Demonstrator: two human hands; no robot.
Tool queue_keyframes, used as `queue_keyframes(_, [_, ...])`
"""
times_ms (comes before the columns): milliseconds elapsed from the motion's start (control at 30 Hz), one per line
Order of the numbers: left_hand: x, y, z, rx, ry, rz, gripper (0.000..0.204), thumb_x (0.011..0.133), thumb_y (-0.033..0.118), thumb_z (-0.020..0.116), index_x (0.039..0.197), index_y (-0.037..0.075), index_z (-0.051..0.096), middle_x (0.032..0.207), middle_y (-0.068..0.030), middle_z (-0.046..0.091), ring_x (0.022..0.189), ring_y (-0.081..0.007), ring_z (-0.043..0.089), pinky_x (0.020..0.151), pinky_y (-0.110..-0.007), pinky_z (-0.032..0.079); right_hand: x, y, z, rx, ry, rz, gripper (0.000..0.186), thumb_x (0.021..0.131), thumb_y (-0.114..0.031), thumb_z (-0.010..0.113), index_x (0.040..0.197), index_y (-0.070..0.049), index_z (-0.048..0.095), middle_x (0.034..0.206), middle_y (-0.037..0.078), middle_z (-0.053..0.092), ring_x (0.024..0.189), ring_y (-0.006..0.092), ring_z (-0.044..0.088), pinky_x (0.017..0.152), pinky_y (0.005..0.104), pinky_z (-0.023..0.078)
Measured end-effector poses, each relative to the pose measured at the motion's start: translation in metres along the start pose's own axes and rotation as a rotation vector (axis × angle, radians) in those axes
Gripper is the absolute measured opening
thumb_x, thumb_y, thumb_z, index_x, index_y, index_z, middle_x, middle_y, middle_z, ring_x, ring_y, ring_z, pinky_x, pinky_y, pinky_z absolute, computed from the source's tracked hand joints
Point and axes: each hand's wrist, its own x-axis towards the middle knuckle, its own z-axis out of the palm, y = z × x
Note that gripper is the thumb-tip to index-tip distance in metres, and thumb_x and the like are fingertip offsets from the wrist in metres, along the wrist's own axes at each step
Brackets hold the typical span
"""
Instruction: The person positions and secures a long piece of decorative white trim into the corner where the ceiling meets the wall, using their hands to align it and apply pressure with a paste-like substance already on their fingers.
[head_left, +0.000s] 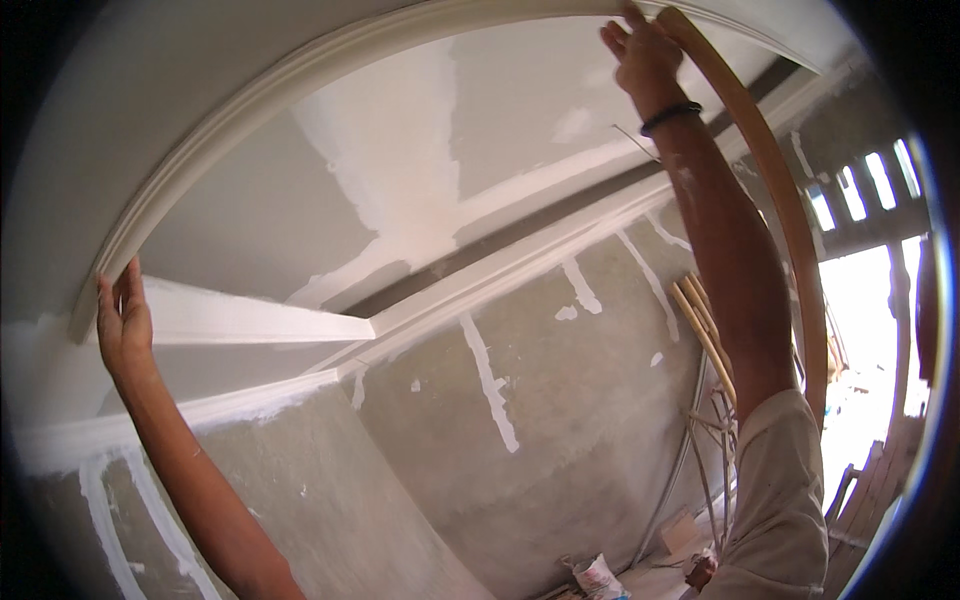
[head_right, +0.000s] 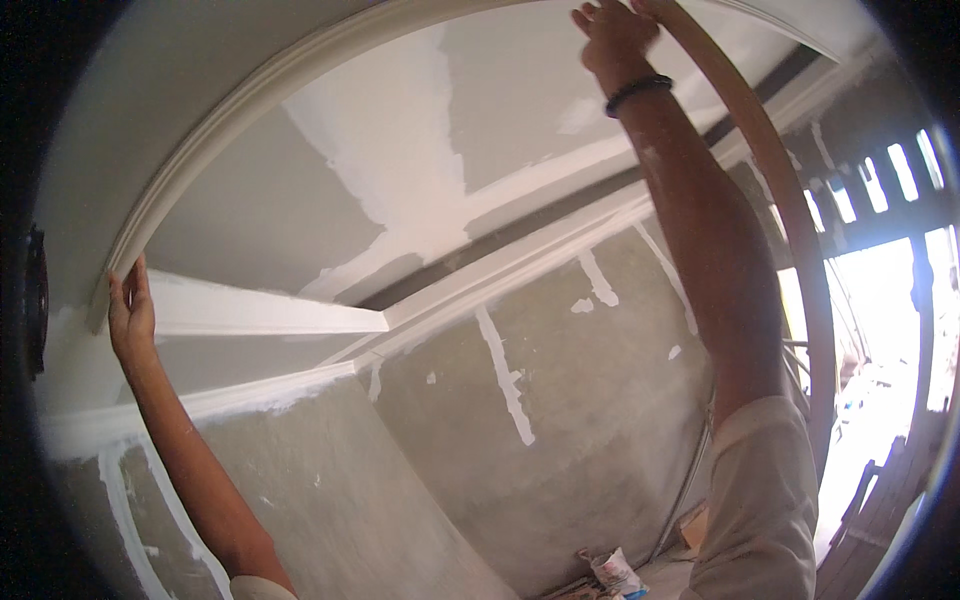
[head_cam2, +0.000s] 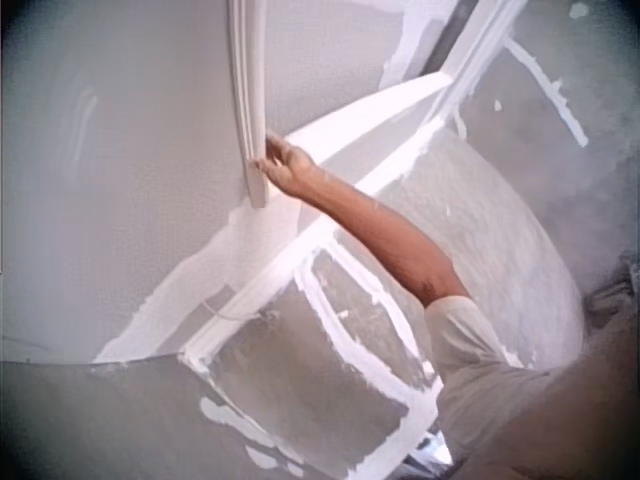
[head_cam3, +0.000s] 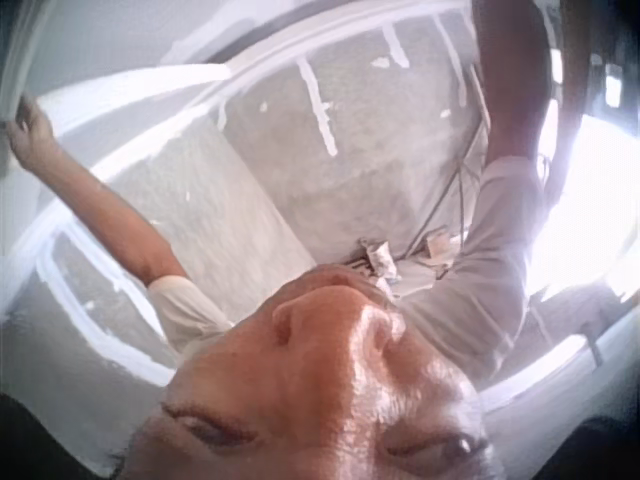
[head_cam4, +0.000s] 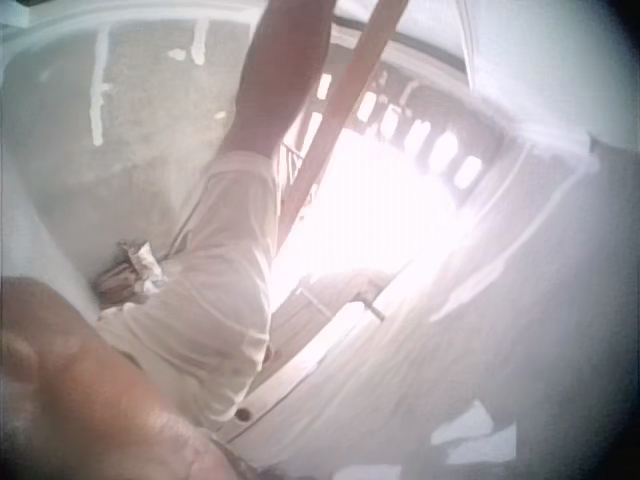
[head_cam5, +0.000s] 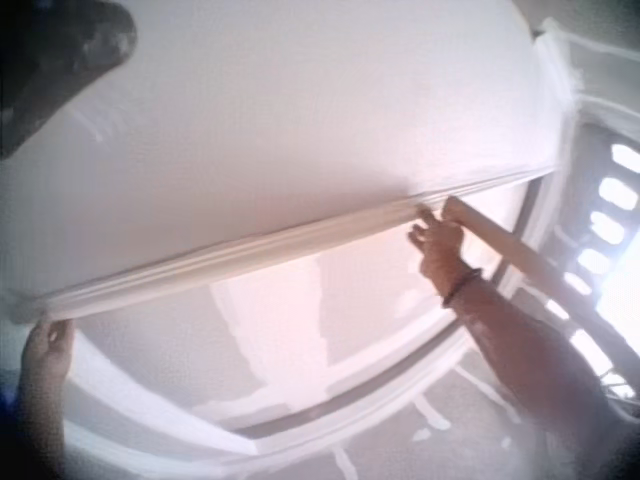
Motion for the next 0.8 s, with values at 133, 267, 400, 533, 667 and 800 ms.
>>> queue_keyframes(133, [0.002, -0.005, 0.002, 0.621, 0.078, -0.177, 0.054, 0.112, 0.03, 0.04, 0.156, -0.001, 0.031, 0.158, -0.0169, 0.04, 0.148, -0.0239, 0.036, 0.125, -0.04, 0.034, -0.026, -0.006, 0.03, -0.021, 0.101, -0.038, 0.065, 0.096, -0.009, 0.069, 0.148, -0.008, 0.03, 0.123, 0.015, 0.067, 0.1, 0.0292, 0.064, 0.084, 0.0414, 0.061])
queue_keyframes(267, [0.006, -0.004, 0.014, -0.144, 0.104, -0.146, 0.055, 0.113, 0.029, 0.039, 0.156, -0.003, 0.029, 0.159, -0.0167, 0.039, 0.148, -0.0249, 0.035, 0.125, -0.041, 0.035, -0.038, -0.015, 0.032, -0.058, 0.133, -0.018, 0.078, 0.092, -0.012, 0.076, 0.152, -0.002, 0.027, 0.131, 0.02, 0.059, 0.117, 0.036, 0.06, 0.091, 0.0445, 0.06])
queue_keyframes(400, [0.001, 0.004, 0.022, 0.318, 0.068, -0.172, 0.054, 0.111, 0.023, 0.044, 0.155, -0.004, 0.029, 0.159, -0.019, 0.037, 0.148, -0.0304, 0.035, 0.124, -0.047, 0.036, -0.039, -0.016, 0.036, -0.061, 0.142, 0.018, 0.082, 0.091, -0.015, 0.077, 0.155, 0.002, 0.028, 0.142, 0.026, 0.049, 0.125, 0.0393, 0.054, 0.096, 0.0467, 0.059])
queue_keyframes(533, [-0.005, 0.012, 0.032, -0.448, 0.225, -0.259, 0.054, 0.11, 0.019, 0.048, 0.155, -0.004, 0.029, 0.159, -0.0198, 0.036, 0.147, -0.0331, 0.036, 0.124, -0.048, 0.036, -0.039, -0.017, 0.035, -0.059, 0.153, 0.022, 0.076, 0.091, -0.015, 0.077, 0.152, 0.002, 0.034, 0.143, 0.024, 0.049, 0.127, 0.0397, 0.054, 0.099, 0.0472, 0.057])
queue_keyframes(667, [-0.004, 0.012, 0.032, -0.531, 0.216, -0.265, 0.055, 0.109, 0.018, 0.048, 0.155, -0.004, 0.029, 0.16, -0.0204, 0.035, 0.146, -0.0348, 0.037, 0.124, -0.05, 0.036, -0.035, -0.017, 0.033, -0.08, 0.099, 0.052, 0.065, 0.092, -0.013, 0.076, 0.147, 0.0, 0.043, 0.144, 0.021, 0.05, 0.13, 0.04, 0.052, 0.102, 0.0474, 0.056])
queue_keyframes(800, [0.002, 0.002, 0.021, 0.386, 0.087, -0.145, 0.055, 0.108, 0.014, 0.05, 0.156, -0.004, 0.028, 0.16, -0.0216, 0.034, 0.147, -0.0375, 0.035, 0.123, -0.055, 0.036, -0.029, -0.011, 0.034, -0.045, 0.15, 0.068, 0.054, 0.092, -0.012, 0.076, 0.139, -0.003, 0.051, 0.141, 0.019, 0.052, 0.131, 0.0392, 0.052, 0.103, 0.0471, 0.056])
